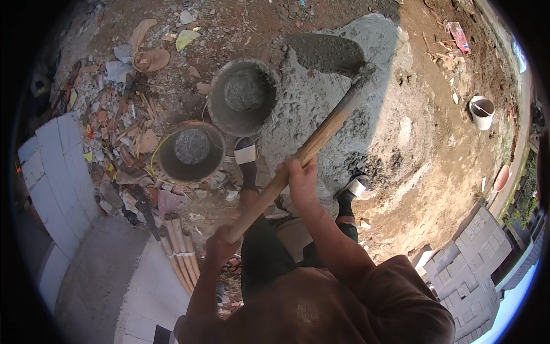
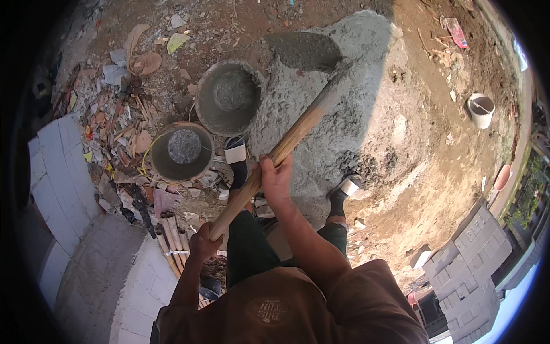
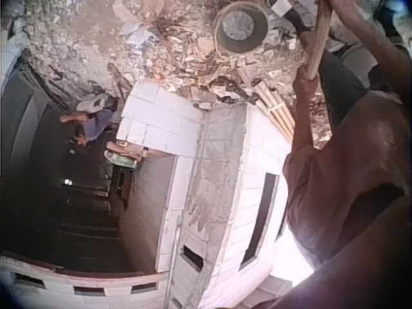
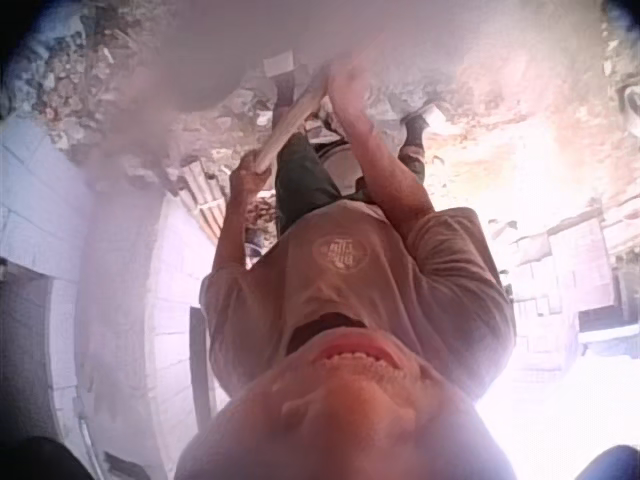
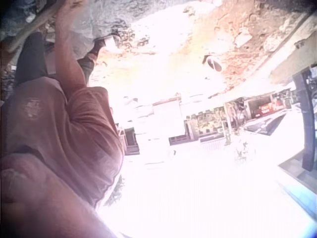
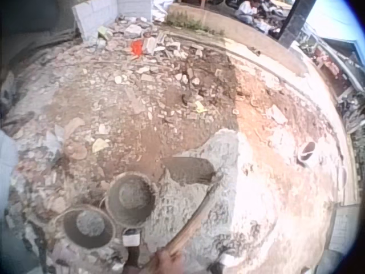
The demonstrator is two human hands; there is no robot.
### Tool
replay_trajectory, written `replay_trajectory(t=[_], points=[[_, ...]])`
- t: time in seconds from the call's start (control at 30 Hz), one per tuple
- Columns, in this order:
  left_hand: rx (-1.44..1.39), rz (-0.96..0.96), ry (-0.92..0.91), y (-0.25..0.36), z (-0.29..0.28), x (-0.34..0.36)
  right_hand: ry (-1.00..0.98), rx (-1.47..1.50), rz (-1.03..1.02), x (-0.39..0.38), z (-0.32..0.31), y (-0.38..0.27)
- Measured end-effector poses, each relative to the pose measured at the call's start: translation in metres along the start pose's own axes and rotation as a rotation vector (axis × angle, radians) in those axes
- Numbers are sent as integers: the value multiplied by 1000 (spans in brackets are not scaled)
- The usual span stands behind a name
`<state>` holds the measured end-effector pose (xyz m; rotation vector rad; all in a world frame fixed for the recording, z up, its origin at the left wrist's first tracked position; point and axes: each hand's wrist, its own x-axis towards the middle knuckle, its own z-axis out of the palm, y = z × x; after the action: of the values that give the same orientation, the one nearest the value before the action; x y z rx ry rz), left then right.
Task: The person scoops wet cement from a bucket with a trowel and applies it to a low wall or foundation. They repeatedly smooth the surface and occasionally mix the cement on the ground with a hoe.
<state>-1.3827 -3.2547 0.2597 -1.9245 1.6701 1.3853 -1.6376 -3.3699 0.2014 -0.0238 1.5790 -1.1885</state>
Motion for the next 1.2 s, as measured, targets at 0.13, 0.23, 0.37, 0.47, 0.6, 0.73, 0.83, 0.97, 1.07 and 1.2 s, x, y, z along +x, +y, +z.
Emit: replay_trajectory(t=[0.13, 0.23, 0.37, 0.47, 0.6, 0.73, 0.83, 0.97, 1.07, 1.2], points=[[-211, 180, -202, 114, 73, 28, 216, -13, -52, 77, -108, -57], [-291, 145, -377, 220, 150, 78, 324, -197, -106, 166, -200, -108], [-548, 78, -531, 344, 230, 147, 333, -429, -147, 279, -303, -163], [-685, 69, -549, 405, 266, 157, 283, -583, -18, 335, -369, -183], [-834, -64, -616, 416, 280, 100, 150, -640, 230, 308, -396, -139], [-931, -234, -615, 416, 262, 37, 89, -770, 421, 256, -388, -103], [-863, -305, -653, 396, 253, 31, 131, -618, 497, 224, -378, -80], [-926, -189, -751, 401, 218, 38, 96, -474, 580, 222, -383, -56], [-885, -21, -637, 409, 190, 39, 84, -408, 589, 228, -380, -61], [-884, 148, -681, 405, 132, 29, 91, -254, 565, 205, -345, -90]])
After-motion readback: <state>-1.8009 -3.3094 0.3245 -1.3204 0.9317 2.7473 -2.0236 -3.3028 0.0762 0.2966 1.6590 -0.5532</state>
